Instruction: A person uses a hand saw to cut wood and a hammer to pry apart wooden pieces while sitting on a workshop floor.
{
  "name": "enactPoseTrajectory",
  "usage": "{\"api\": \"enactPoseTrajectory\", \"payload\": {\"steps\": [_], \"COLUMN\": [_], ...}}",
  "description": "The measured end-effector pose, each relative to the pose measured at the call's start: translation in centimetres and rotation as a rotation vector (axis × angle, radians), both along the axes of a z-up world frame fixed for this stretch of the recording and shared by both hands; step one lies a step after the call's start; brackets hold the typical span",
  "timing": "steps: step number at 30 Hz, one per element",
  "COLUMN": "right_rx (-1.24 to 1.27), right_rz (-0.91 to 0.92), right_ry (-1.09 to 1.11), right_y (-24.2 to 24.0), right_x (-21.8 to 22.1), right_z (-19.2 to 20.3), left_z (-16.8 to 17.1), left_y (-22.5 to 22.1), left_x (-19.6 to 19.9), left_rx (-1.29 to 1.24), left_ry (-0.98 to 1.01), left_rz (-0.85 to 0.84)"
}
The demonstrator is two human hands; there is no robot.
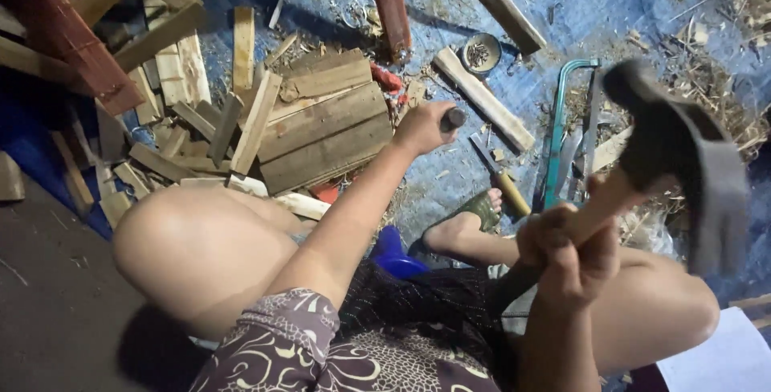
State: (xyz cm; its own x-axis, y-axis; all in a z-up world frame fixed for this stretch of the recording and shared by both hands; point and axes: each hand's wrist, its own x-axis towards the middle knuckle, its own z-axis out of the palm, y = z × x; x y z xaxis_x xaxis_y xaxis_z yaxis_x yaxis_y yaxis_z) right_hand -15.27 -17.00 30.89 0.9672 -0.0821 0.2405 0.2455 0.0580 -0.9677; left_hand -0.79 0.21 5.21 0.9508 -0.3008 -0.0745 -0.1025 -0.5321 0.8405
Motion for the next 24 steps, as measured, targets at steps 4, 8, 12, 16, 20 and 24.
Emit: {"api": "enactPoseTrajectory", "payload": {"steps": [4, 8, 12, 16, 20, 24], "right_rx": [0.091, 0.023, 0.005, -0.384, -0.916, -1.379], "right_rz": [-0.045, -0.082, -0.079, -0.136, 0.203, 0.589], "right_ry": [0.016, 0.102, 0.255, 0.718, 0.944, 1.09], "right_y": [-0.5, -2.9, -7.1, -2.4, -1.6, 1.1], "right_x": [-0.2, -0.5, -0.8, 1.4, 0.5, -1.7], "right_z": [-0.1, -3.4, -10.1, -8.2, -17.9, -30.8], "left_z": [0.0, 1.0, -0.2, 0.5, 0.3, 3.6], "left_y": [-0.4, -0.6, -1.4, -1.5, -1.3, 0.2], "left_x": [0.5, 0.3, 0.2, 1.0, 3.3, 4.3], "left_rx": [-0.005, -0.026, -0.026, -0.004, -0.025, -0.084], "left_ry": [-0.108, -0.138, -0.123, -0.16, -0.263, -0.322], "left_rz": [0.062, 0.095, 0.063, 0.079, 0.133, 0.175]}}
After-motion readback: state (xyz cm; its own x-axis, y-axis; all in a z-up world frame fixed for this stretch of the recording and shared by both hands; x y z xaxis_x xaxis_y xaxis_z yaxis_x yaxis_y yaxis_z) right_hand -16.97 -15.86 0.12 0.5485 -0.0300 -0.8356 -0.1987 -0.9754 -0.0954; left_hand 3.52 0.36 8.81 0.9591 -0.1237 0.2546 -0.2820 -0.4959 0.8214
